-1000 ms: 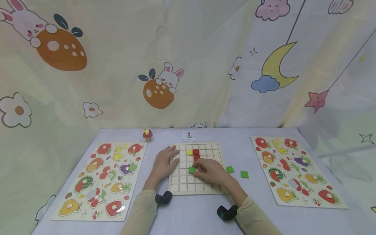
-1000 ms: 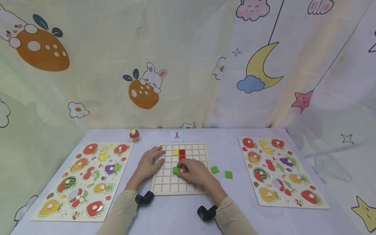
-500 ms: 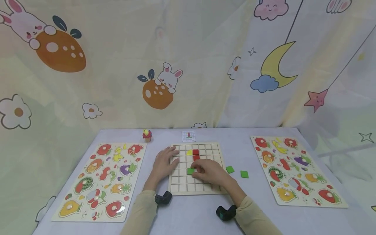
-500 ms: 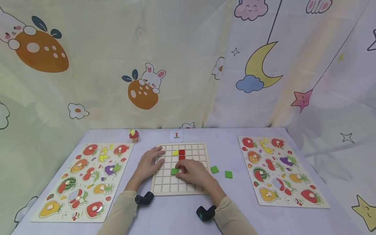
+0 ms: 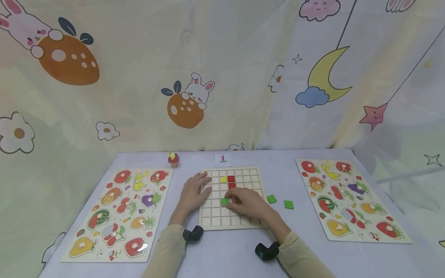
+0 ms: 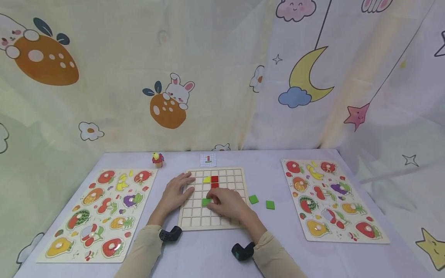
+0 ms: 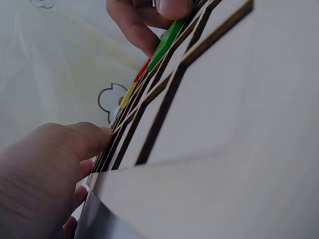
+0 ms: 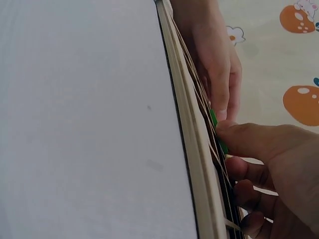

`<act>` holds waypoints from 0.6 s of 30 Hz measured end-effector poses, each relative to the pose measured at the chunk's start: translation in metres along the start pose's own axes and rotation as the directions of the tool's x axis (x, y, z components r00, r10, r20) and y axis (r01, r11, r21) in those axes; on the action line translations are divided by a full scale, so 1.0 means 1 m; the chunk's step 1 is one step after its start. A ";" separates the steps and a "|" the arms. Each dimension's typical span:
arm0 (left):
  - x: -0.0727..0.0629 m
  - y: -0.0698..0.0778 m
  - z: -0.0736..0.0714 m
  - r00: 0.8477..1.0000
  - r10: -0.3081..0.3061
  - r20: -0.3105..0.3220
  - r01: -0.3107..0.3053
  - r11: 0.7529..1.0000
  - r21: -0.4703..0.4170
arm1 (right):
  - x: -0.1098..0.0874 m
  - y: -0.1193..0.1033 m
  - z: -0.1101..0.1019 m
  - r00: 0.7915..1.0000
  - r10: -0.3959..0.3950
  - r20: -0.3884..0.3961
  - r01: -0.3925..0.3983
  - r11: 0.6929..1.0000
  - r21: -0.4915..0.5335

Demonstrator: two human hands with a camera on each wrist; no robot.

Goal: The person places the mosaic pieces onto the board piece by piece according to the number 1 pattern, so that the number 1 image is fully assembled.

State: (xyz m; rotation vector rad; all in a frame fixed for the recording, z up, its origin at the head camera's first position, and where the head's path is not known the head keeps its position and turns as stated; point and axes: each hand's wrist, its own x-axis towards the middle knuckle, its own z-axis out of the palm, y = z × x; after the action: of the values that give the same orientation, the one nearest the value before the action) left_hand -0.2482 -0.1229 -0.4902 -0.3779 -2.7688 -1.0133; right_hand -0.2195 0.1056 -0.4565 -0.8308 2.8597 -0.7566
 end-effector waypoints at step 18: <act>-0.001 0.000 0.000 1.000 0.021 -0.022 -0.021 1.000 -0.014 | -0.006 0.004 -0.009 0.999 0.020 0.027 -0.023 0.996 0.088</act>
State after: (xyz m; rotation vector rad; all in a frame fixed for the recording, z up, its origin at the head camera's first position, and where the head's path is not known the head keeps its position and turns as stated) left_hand -0.2476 -0.1227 -0.4905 -0.3947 -2.7331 -1.0271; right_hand -0.2181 0.1162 -0.4508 -0.7913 2.7855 -0.8558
